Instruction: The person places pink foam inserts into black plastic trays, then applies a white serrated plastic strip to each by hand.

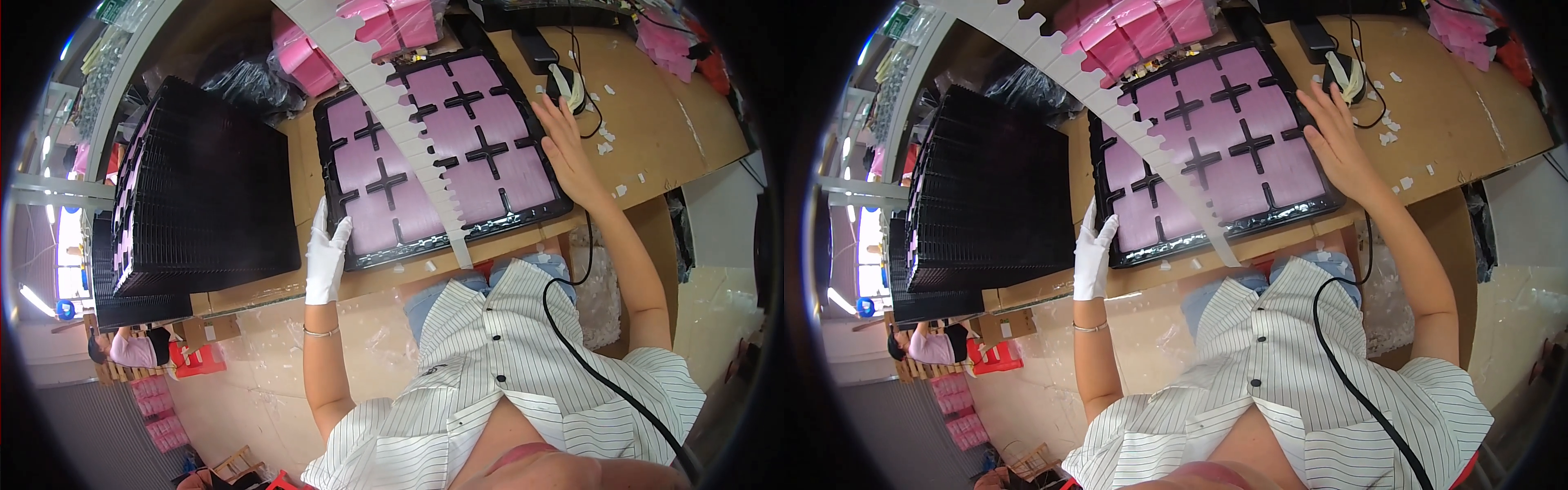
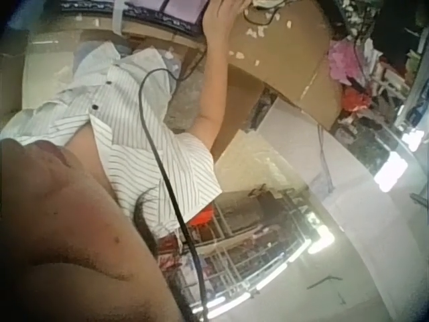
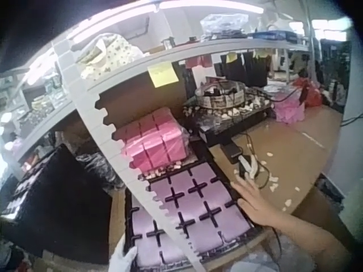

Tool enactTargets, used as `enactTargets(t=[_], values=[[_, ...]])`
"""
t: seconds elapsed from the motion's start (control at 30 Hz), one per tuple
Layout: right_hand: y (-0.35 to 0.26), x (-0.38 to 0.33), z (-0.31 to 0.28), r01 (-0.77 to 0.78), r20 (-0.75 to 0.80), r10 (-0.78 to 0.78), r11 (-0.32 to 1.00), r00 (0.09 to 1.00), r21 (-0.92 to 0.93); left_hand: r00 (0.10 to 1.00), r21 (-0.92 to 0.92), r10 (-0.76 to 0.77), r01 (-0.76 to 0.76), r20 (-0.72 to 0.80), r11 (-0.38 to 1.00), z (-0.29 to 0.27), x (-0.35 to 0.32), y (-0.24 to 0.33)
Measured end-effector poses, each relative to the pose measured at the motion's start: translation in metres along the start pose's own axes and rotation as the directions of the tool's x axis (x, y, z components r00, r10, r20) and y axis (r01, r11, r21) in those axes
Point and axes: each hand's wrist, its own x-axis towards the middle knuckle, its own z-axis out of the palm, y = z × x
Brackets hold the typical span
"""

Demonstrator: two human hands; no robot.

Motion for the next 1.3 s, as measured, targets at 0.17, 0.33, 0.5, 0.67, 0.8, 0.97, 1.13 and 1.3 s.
enactTargets(t=[0.17,0.33,0.5,0.67,0.8,0.97,1.13,1.3], values=[[-0.006,0.026,-0.009,0.202,0.044,-0.198,0.972,0.979,-0.117,0.985,0.328,0.149,-0.113,-0.087,0.938,0.004,-0.001,0.006],[0.005,0.05,-0.009,-0.178,0.044,0.173,0.968,0.984,0.177,0.988,0.204,0.131,-0.112,-0.083,0.972,0.013,0.001,0.009],[-0.024,0.055,-0.038,0.05,0.379,-0.11,0.985,0.919,0.167,0.967,0.237,0.234,-0.204,-0.105,0.95,0.015,-0.004,0.003],[-0.028,0.027,-0.053,0.276,0.624,-0.275,0.956,0.732,0.097,0.967,0.26,0.226,-0.189,-0.119,0.947,0.012,-0.015,0.005],[-0.035,0.026,-0.053,0.368,0.657,-0.278,0.93,0.701,0.0,0.969,0.148,0.214,-0.195,-0.127,0.97,0.016,-0.011,0.005],[-0.032,0.027,-0.044,0.52,0.655,-0.368,0.853,0.66,-0.045,0.964,0.28,0.234,-0.192,-0.129,0.941,0.018,-0.012,0.003],[-0.027,0.02,-0.029,0.506,0.508,-0.402,0.859,0.762,-0.079,0.962,0.301,0.232,-0.18,-0.146,0.936,0.021,-0.016,0.004],[-0.02,0.008,-0.018,0.314,0.321,-0.295,0.949,0.9,-0.008,0.962,0.256,0.231,-0.188,-0.148,0.948,0.021,-0.016,0.001]])
